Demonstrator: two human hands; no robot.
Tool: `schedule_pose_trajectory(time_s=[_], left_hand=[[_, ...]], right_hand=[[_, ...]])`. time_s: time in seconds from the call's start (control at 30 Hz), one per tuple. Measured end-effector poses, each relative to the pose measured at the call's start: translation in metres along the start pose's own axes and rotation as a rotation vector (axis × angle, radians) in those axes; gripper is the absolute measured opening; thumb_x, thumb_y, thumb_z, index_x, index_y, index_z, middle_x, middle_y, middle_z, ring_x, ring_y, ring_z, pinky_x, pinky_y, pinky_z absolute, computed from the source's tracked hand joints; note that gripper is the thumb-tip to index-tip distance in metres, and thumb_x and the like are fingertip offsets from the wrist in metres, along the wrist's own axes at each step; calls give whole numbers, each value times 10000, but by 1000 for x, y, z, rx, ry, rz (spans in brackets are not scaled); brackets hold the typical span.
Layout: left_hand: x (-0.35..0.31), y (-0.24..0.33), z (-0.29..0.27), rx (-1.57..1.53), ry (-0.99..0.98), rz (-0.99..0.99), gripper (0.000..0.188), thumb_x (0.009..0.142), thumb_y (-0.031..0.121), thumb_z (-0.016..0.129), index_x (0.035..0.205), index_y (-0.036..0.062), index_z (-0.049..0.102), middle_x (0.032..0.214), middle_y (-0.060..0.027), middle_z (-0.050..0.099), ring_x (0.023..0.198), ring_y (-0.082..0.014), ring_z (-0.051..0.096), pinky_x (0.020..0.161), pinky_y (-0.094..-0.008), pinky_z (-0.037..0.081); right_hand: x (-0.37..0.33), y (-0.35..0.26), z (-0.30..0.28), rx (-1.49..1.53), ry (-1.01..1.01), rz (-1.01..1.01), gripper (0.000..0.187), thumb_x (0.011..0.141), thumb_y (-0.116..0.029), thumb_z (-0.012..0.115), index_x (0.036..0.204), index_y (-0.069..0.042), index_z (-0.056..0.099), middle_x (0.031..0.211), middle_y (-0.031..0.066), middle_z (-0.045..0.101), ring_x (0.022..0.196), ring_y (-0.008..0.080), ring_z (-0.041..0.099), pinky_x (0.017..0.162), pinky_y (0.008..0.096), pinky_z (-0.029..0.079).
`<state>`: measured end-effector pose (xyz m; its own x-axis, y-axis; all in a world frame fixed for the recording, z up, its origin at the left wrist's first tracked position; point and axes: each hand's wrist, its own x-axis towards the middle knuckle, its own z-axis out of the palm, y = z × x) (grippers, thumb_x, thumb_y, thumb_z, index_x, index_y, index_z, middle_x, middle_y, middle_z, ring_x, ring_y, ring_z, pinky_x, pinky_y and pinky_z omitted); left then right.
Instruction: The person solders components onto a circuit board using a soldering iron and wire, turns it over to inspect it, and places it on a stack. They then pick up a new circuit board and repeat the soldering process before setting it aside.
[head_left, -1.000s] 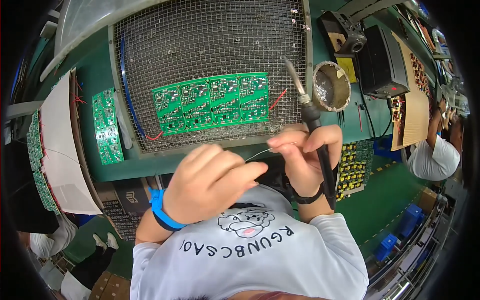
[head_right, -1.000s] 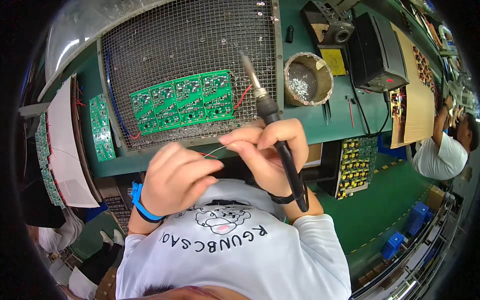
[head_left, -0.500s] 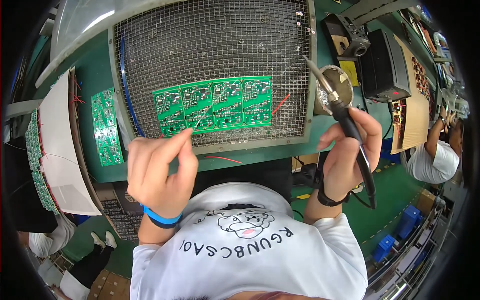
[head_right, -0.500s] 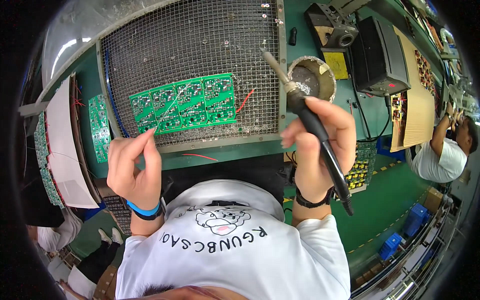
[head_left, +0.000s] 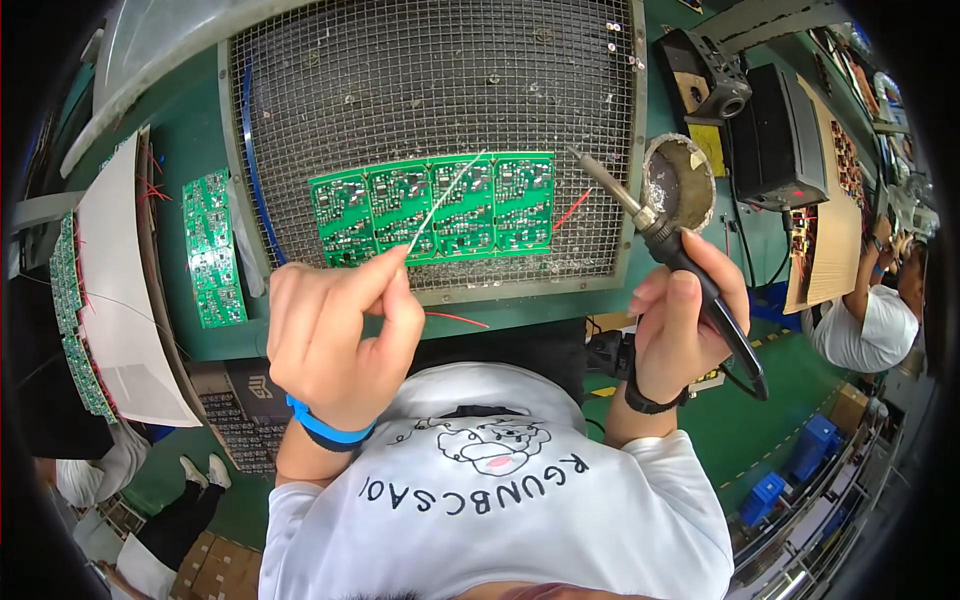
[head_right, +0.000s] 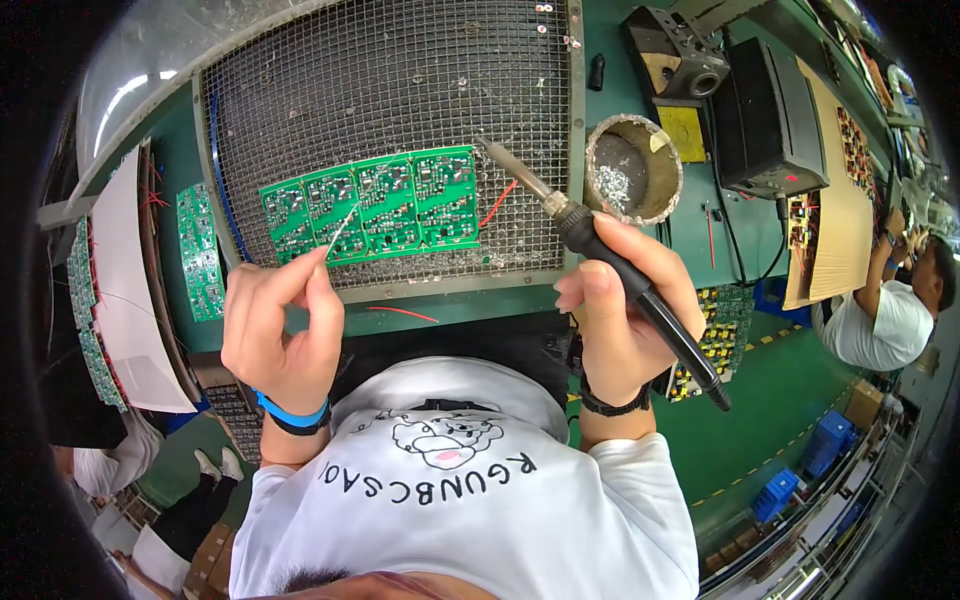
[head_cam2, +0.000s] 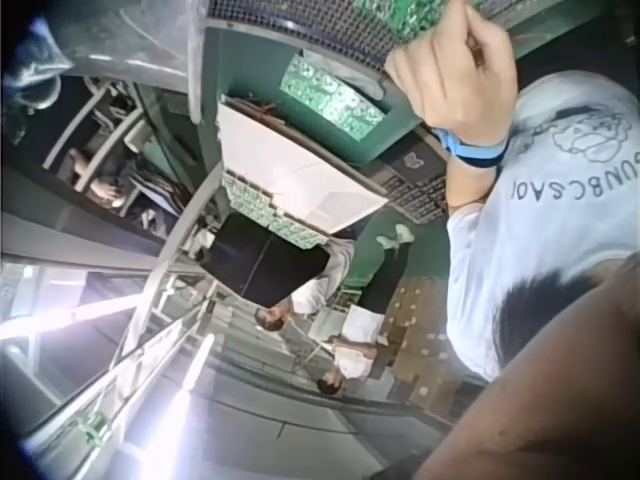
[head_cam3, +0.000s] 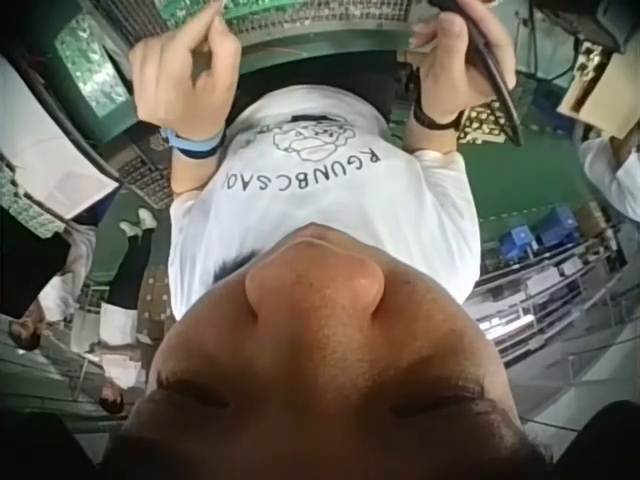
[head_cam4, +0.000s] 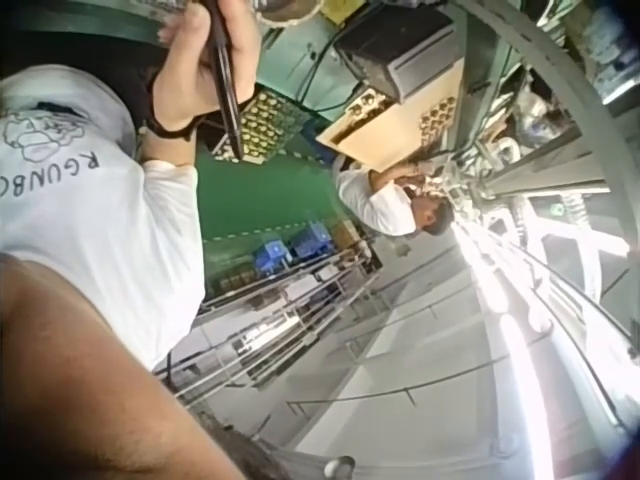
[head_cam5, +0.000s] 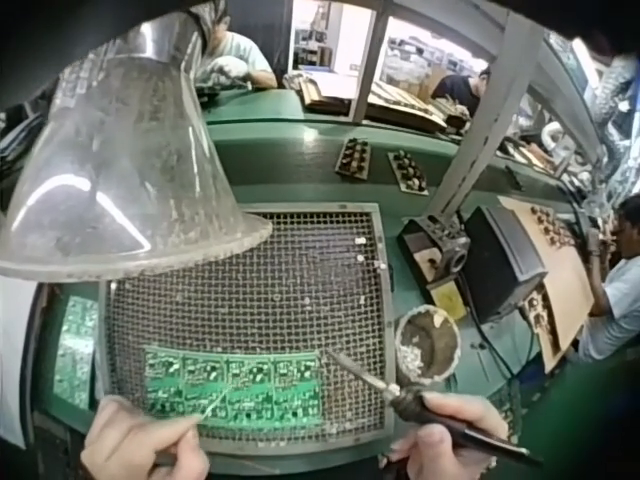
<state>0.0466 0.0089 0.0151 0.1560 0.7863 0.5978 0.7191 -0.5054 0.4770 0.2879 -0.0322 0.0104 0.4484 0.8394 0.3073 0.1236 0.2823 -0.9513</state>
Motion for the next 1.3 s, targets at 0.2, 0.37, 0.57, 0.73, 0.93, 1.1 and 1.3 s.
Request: schedule_pose_trajectory(time_s=[0.2,0.37,0.57,0.73,0.93,1.1,1.3], left_hand=[[3,2,6,-62,-28,64,289,673,-58,748,929,75,734,637,6,533,560,-184,505,560,-330,401],[2,0,1,-9,-45,66,281,684,-101,716,917,56,727,645,-3,522,563,-166,487,556,-301,394],[-5,2,-1,-36,-58,76,313,656,-60,746,935,78,727,643,9,498,561,-185,489,559,-334,394],[-8,3,1,-66,-78,131,326,639,-57,751,938,72,725,667,1,511,580,-196,499,565,-342,401],[-9,5,1,-42,-75,142,329,633,-48,756,939,69,725,681,-5,520,591,-202,507,571,-348,409],[-8,3,0,-41,-70,147,332,631,-47,758,940,69,725,686,-6,519,591,-203,507,572,-351,412],[-7,3,0,-47,-81,153,329,628,-44,763,934,70,727,688,-7,511,594,-204,508,573,-350,413]], right_hand=[[-1,3,-3,13,-8,-30,250,900,-57,669,1114,69,640,770,115,672,561,122,622,516,212,496],[-2,4,-4,-60,-6,-33,294,937,-69,608,1160,121,584,747,138,616,536,149,568,468,225,431],[0,4,-1,-23,11,-10,234,878,-34,669,1088,66,655,742,92,664,546,108,612,511,204,479],[3,-2,-3,-74,-55,5,196,855,-18,687,1038,52,683,728,79,663,553,101,613,523,201,475],[17,-5,1,-181,-220,-93,194,865,-20,663,1028,86,651,842,127,659,523,117,580,468,199,420],[20,-3,-1,-246,-270,-146,167,854,-28,674,986,75,670,848,111,662,517,91,581,457,185,403],[24,-15,2,-246,-279,-60,160,834,-8,695,979,57,693,841,101,681,566,86,597,509,184,423]])
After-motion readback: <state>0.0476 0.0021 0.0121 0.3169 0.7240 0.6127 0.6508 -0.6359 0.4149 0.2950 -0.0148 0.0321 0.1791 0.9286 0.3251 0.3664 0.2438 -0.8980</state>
